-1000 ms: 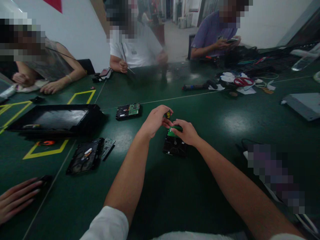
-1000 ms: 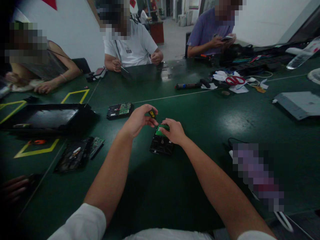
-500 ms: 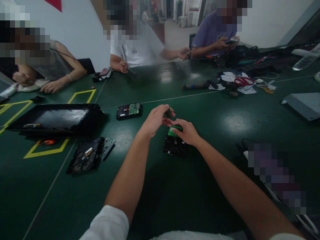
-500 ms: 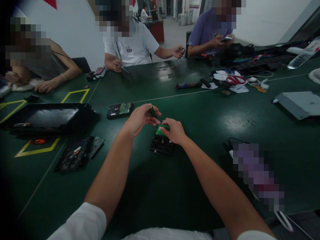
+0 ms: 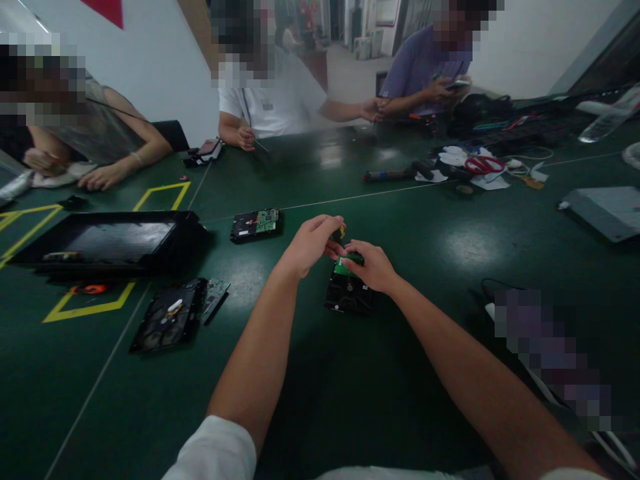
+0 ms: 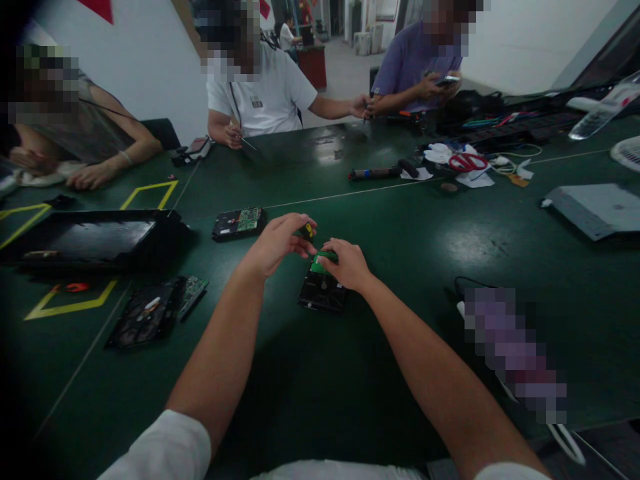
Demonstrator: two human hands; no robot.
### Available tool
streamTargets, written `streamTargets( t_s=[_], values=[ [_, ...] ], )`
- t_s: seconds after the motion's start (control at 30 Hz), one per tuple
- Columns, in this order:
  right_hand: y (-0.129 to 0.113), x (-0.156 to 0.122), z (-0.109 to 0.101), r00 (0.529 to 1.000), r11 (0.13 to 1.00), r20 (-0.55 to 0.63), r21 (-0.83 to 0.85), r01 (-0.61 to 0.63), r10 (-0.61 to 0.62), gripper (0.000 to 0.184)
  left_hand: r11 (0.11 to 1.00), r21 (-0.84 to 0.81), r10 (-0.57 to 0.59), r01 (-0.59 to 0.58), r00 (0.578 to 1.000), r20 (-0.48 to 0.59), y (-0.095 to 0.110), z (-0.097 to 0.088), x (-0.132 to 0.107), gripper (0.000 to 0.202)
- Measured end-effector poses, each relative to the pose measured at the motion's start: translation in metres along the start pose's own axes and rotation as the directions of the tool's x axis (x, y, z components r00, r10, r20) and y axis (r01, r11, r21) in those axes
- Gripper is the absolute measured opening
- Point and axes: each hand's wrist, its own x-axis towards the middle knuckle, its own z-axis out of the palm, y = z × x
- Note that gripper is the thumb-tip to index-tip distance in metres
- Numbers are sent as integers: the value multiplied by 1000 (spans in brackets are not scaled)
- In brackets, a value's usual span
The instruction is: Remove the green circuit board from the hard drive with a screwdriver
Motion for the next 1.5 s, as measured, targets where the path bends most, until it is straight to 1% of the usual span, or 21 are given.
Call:
streamTargets(
  t_s=[0.1, 0.23, 0.43, 0.53, 0.7, 0.87, 0.97, 1.1, 1.23, 1.4, 1.5],
  values=[
    [1, 0, 1, 1000, 1000, -7, -3, 4, -4, 24, 1000, -3, 4, -4, 999, -43, 0, 0, 1, 23],
    [2, 0, 1, 1000, 1000, -1, -5, 3, -3, 25, 1000, 13, 6, -5, 995, -104, 1, 0, 2, 25],
    [-2, -1, -3, 1000, 1000, 19, -11, -19, 19, 25, 995, 91, 45, -34, 993, -113, 0, -1, 2, 27],
    [-4, -2, -4, 999, 999, 26, -12, -36, 36, 26, 997, 76, 36, -28, 993, -109, 1, -1, 2, 26],
    [-4, -3, -4, 999, 999, 17, -12, -36, 37, 23, 1000, 15, 20, -18, 990, -140, 1, 2, 1, 22],
    [-6, -4, -6, 999, 999, 25, 3, -43, 43, 22, 999, 29, 41, -36, 983, -179, -3, 3, 4, 24],
    [-7, -4, -8, 999, 999, 24, 4, -49, 49, 21, 997, 57, 64, -55, 982, -179, -5, 1, 5, 23],
    [-9, -4, -9, 999, 999, 21, -5, -48, 48, 20, 995, 70, 78, -68, 986, -148, -5, 0, 5, 24],
    [-7, -4, -8, 999, 999, 20, -2, -42, 42, 21, 997, 46, 69, -64, 989, -133, -4, -1, 4, 26],
    [-3, -3, -5, 999, 999, 14, -4, -35, 35, 20, 999, -16, 45, -48, 990, -131, -3, -1, 3, 24],
    [-1, -2, -3, 1000, 1000, 9, -5, -29, 29, 21, 999, -9, 46, -48, 991, -127, -3, -1, 4, 24]
  ],
)
